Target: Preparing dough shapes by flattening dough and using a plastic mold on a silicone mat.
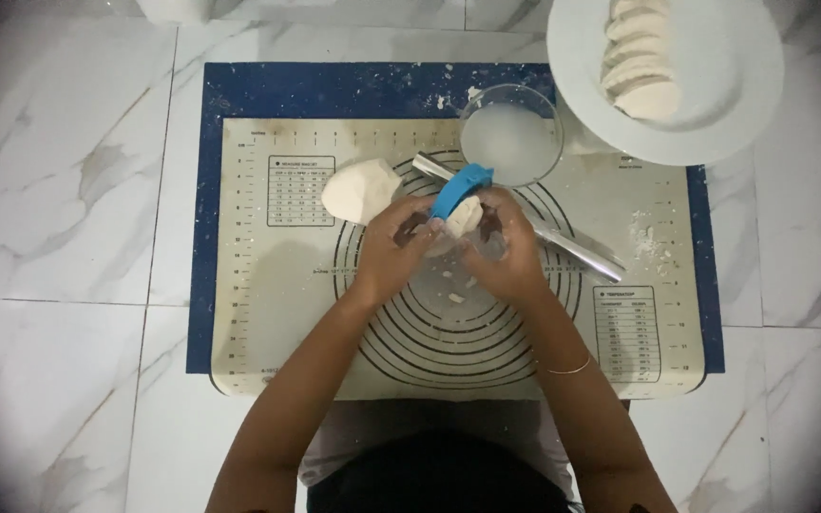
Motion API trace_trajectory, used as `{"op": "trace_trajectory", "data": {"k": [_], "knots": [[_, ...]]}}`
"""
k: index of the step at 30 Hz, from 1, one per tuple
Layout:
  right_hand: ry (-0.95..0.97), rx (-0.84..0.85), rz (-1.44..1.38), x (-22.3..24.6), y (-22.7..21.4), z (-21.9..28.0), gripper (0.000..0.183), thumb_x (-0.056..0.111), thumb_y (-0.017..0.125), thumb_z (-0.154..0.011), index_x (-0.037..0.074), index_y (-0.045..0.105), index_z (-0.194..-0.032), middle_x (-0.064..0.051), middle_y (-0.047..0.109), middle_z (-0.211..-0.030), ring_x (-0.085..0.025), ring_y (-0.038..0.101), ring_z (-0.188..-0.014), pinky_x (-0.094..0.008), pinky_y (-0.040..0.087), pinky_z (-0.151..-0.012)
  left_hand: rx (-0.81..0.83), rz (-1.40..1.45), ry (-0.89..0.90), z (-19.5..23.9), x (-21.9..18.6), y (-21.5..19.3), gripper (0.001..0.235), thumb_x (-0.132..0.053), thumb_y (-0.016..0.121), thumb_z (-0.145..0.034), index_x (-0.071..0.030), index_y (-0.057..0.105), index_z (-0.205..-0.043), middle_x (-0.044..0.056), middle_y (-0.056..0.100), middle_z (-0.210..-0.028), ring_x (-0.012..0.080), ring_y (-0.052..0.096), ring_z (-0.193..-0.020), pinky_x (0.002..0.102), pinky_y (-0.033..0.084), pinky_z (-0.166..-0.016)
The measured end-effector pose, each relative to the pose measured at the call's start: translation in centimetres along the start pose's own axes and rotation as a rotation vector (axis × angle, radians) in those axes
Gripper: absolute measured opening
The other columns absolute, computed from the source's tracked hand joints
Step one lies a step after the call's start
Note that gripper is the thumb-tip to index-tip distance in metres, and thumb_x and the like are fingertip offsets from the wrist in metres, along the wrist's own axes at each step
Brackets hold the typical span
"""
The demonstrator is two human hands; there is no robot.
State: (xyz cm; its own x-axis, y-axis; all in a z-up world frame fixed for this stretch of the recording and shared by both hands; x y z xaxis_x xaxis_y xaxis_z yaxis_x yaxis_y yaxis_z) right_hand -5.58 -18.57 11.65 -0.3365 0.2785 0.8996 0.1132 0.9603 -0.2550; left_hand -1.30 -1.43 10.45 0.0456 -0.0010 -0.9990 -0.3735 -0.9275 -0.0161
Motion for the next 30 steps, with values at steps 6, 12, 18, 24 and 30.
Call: {"op": "trace_trajectory", "data": {"k": [6, 12, 18, 24, 30], "knots": [[-0.038, 0.007, 0.072, -0.6, -0.3, 0.1, 0.045, 0.007, 0.079, -0.081, 0.002, 0.058, -0.122, -0.013, 0.062, -0.1, -0.026, 0.064, -0.086, -0.041, 0.052, -0.071, -0.003, -0.047, -0.046, -0.1, -0.4, -0.5, 0.035, -0.036, 0.068, -0.099, -0.011, 0.069, -0.123, 0.015, 0.069, -0.118, 0.0401, 0.064, -0.119, 0.06, 0.053, -0.103], [0.057, 0.178, 0.028, -0.1, -0.4, -0.3, 0.045, 0.007, 0.083, -0.08, 0.005, 0.063, -0.119, -0.011, 0.064, -0.106, -0.029, 0.066, -0.097, -0.042, 0.057, -0.078, -0.027, -0.089, -0.049, -0.2, -0.4, -1.2, 0.028, -0.035, 0.069, -0.099, -0.014, 0.075, -0.116, 0.012, 0.075, -0.107, 0.0326, 0.071, -0.106, 0.05, 0.059, -0.089], [0.109, 0.231, 0.038, 0.0, -0.4, -0.5, 0.045, 0.008, 0.085, -0.082, 0.004, 0.066, -0.122, -0.014, 0.067, -0.106, -0.029, 0.068, -0.098, -0.044, 0.059, -0.076, -0.037, -0.172, 0.004, -0.2, -0.6, -1.1, 0.031, -0.039, 0.07, -0.098, -0.014, 0.075, -0.115, 0.015, 0.075, -0.103, 0.0367, 0.073, -0.101, 0.051, 0.061, -0.086], [0.127, 0.084, 0.043, -0.9, -0.4, 0.1, 0.035, 0.011, 0.087, -0.082, 0.002, 0.065, -0.107, -0.015, 0.07, -0.099, -0.025, 0.069, -0.094, -0.043, 0.059, -0.077, -0.041, 0.016, -0.054, -0.2, -0.2, -1.3, 0.051, -0.025, 0.082, -0.087, -0.001, 0.066, -0.129, 0.024, 0.071, -0.117, 0.0418, 0.067, -0.115, 0.05, 0.058, -0.097], [0.139, 0.045, -0.026, 0.2, -0.6, -0.1, 0.031, 0.003, 0.084, -0.084, 0.002, 0.064, -0.108, -0.014, 0.072, -0.097, -0.02, 0.068, -0.092, -0.041, 0.056, -0.078, -0.032, -0.065, -0.068, -0.1, -0.8, -1.4, 0.034, -0.018, 0.07, -0.097, -0.005, 0.067, -0.128, 0.023, 0.071, -0.12, 0.042, 0.067, -0.115, 0.052, 0.058, -0.097]]}}
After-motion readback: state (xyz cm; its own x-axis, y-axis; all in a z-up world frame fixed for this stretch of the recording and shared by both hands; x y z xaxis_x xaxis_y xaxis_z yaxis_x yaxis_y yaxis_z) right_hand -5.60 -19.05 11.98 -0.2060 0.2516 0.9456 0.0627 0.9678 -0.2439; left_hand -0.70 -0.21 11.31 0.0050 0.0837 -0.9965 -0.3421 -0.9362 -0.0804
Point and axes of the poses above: each hand's wrist, its own z-axis away from the middle knuckle, its own y-axis out of the palm, x = y × z, the point moved 3 cm from there along -z, towards the middle knuckle
